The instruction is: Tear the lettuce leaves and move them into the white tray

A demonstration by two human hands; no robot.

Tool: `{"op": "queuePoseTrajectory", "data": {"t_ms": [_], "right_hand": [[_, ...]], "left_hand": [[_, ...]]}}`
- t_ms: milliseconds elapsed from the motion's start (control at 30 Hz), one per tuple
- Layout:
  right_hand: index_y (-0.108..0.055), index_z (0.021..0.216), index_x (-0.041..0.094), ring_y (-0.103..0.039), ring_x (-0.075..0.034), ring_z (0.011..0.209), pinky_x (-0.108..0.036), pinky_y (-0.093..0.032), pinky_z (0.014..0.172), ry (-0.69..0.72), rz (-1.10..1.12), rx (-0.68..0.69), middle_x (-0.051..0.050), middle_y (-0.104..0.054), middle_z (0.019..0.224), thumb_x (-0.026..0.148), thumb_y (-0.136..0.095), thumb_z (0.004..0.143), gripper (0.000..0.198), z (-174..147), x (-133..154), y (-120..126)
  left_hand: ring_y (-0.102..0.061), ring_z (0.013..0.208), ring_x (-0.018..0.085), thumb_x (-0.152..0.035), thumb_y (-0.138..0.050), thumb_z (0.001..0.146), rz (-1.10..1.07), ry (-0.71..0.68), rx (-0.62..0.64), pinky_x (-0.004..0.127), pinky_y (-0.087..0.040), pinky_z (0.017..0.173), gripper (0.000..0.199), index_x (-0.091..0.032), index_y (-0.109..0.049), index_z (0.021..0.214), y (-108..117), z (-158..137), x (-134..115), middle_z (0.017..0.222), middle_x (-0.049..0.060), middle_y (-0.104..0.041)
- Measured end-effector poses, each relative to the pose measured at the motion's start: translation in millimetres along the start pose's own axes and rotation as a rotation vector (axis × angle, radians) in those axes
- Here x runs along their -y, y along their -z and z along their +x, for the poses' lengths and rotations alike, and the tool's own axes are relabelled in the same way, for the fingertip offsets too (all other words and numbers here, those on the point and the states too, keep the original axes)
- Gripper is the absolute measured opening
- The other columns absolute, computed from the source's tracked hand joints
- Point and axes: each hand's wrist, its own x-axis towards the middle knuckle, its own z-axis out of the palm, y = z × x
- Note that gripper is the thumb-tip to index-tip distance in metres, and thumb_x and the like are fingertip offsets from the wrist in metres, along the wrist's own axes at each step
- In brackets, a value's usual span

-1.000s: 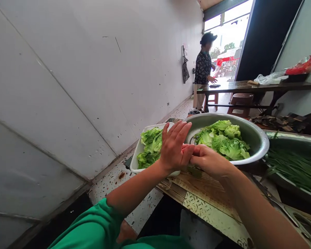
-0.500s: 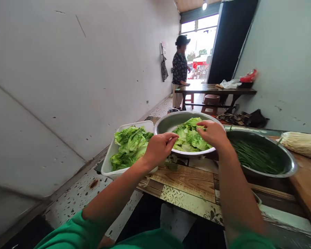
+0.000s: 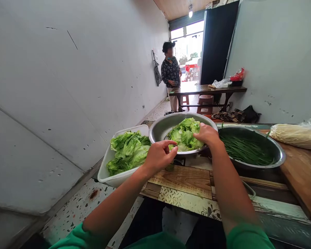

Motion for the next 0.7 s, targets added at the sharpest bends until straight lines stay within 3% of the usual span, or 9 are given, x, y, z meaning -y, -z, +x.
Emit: {"op": "queuePoseTrajectory", "data": {"t_ms": [67,133,233,300,400,567,700], "right_hand": [[-0.059,0.133,0.012,-0.066,-0.033,0.111,-0.041,-0.053,0.093,0.053,0.351,-0.029,-0.018,-0.070,0.120,0.042,-0.062,0.079,0.061,-3.6,-2.4,9.5],[-0.063,0.125,0.016,-0.069,-0.031,0.101,-0.042,-0.056,0.087,0.108,0.818,0.049,-0.014,-0.074,0.110,0.041,-0.058,0.078,0.053,-10.3,1.6,16.5],[-0.066,0.116,0.016,-0.071,-0.031,0.095,-0.046,-0.058,0.084,0.099,1.196,0.212,-0.013,-0.075,0.098,0.036,-0.052,0.076,0.047,-22.3,16.5,22.2],[-0.067,0.115,0.015,-0.071,-0.033,0.096,-0.048,-0.058,0.086,0.085,1.229,0.273,-0.014,-0.076,0.094,0.036,-0.050,0.076,0.047,-28.3,27.1,22.4],[-0.069,0.114,0.016,-0.071,-0.034,0.100,-0.049,-0.057,0.088,0.135,1.212,0.330,-0.013,-0.076,0.094,0.040,-0.051,0.076,0.048,-32.1,37.7,17.7],[-0.070,0.096,0.019,-0.069,-0.034,0.106,-0.047,-0.056,0.090,0.180,1.228,0.355,-0.013,-0.076,0.093,0.051,-0.062,0.072,0.041,-31.4,41.8,7.0],[-0.067,0.085,0.021,-0.069,-0.024,0.085,-0.040,-0.058,0.081,0.230,1.243,0.297,-0.008,-0.073,0.088,0.046,-0.074,0.068,0.030,-23.7,32.6,3.7]], "left_hand": [[-0.056,0.062,0.016,-0.033,-0.066,0.086,-0.104,0.032,-0.001,0.031,-0.042,0.066,0.041,-0.015,-0.072,0.121,-1.7,5.9,6.0,0.070,0.002,-0.066],[-0.058,0.067,0.015,-0.036,-0.069,0.085,-0.282,0.115,-0.008,0.030,-0.045,0.069,0.054,-0.014,-0.063,0.134,-4.2,14.1,11.9,0.083,0.004,-0.069],[-0.061,0.072,0.014,-0.041,-0.075,0.083,-0.660,0.352,0.042,0.028,-0.046,0.068,0.060,-0.011,-0.058,0.133,-7.2,26.0,17.1,0.094,0.008,-0.069],[-0.063,0.073,0.013,-0.044,-0.081,0.078,-0.879,0.469,0.085,0.026,-0.046,0.066,0.057,-0.012,-0.061,0.120,-7.7,30.8,18.0,0.094,0.008,-0.068],[-0.062,0.073,0.012,-0.042,-0.092,0.063,-1.048,0.471,0.041,0.024,-0.045,0.066,0.053,-0.015,-0.063,0.098,-7.4,33.2,18.6,0.087,0.003,-0.066],[-0.060,0.072,0.010,-0.030,-0.093,0.058,-1.152,0.433,-0.055,0.024,-0.045,0.068,0.041,-0.016,-0.065,0.084,-10.1,35.4,23.1,0.083,0.000,-0.065],[-0.059,0.070,0.009,-0.019,-0.088,0.059,-1.167,0.443,-0.196,0.024,-0.047,0.070,0.033,-0.015,-0.064,0.081,-9.6,40.6,28.7,0.080,-0.001,-0.066]]}}
